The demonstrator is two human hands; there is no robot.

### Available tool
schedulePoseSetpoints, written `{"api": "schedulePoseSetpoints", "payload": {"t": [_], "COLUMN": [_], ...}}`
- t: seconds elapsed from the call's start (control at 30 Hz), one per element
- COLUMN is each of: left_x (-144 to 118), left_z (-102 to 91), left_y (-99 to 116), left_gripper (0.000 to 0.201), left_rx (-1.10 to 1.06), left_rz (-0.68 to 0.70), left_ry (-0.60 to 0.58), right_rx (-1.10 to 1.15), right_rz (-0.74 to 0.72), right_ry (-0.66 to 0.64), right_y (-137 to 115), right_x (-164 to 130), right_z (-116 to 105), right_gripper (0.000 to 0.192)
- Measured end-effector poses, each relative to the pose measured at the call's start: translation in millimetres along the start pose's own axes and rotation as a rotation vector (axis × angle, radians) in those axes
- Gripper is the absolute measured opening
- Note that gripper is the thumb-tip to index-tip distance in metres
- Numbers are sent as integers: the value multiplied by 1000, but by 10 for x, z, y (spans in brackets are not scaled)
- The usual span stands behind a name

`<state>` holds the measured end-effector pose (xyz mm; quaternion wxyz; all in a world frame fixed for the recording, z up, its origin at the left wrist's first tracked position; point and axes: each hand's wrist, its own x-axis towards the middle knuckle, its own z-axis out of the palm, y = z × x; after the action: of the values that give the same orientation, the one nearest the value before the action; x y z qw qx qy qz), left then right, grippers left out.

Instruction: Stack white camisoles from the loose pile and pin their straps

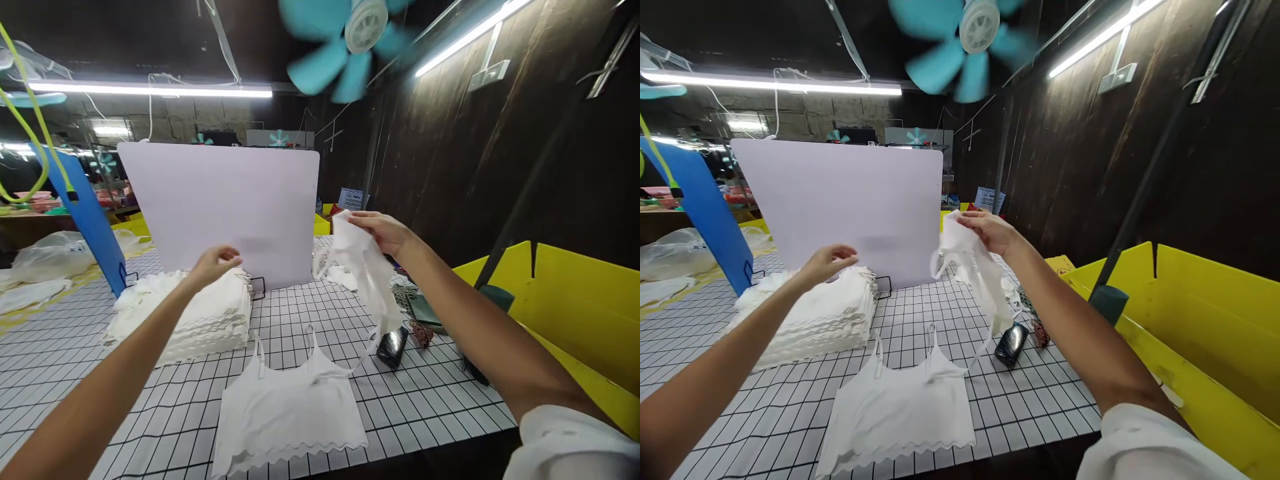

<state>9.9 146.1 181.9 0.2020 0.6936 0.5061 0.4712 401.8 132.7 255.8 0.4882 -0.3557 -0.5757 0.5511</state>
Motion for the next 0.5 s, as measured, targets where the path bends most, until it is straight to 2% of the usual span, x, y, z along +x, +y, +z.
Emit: {"api": "schedulePoseSetpoints", "payload": {"t": [0.07, 0.13, 0.2, 0.27, 0.3, 0.37, 0.43, 0.5], "left_x": [-64, -157, -246, -309, -328, -338, -319, -288], "left_z": [328, 651, 927, 1129, 1199, 1283, 1313, 1321], "left_y": [179, 372, 508, 548, 535, 479, 430, 423], "left_gripper": [44, 44, 47, 48, 47, 46, 57, 72], "left_rx": [-145, -389, -596, -684, -696, -708, -737, -772], "left_rz": [61, 124, 170, 143, 112, 57, 37, 43], "left_ry": [-69, -265, -463, -570, -586, -518, -391, -336], "right_rx": [31, 29, 1, -34, -44, -50, -57, -71], "right_rz": [0, 8, 13, 14, 7, -18, -25, -4], "right_ry": [-166, -325, -429, -486, -498, -505, -506, -516], "right_y": [77, 127, 147, 150, 150, 157, 177, 208], "right_x": [64, 91, 88, 73, 64, 48, 34, 24], "right_z": [107, 188, 234, 239, 228, 188, 148, 126], "right_gripper": [35, 46, 50, 51, 52, 53, 55, 57]}}
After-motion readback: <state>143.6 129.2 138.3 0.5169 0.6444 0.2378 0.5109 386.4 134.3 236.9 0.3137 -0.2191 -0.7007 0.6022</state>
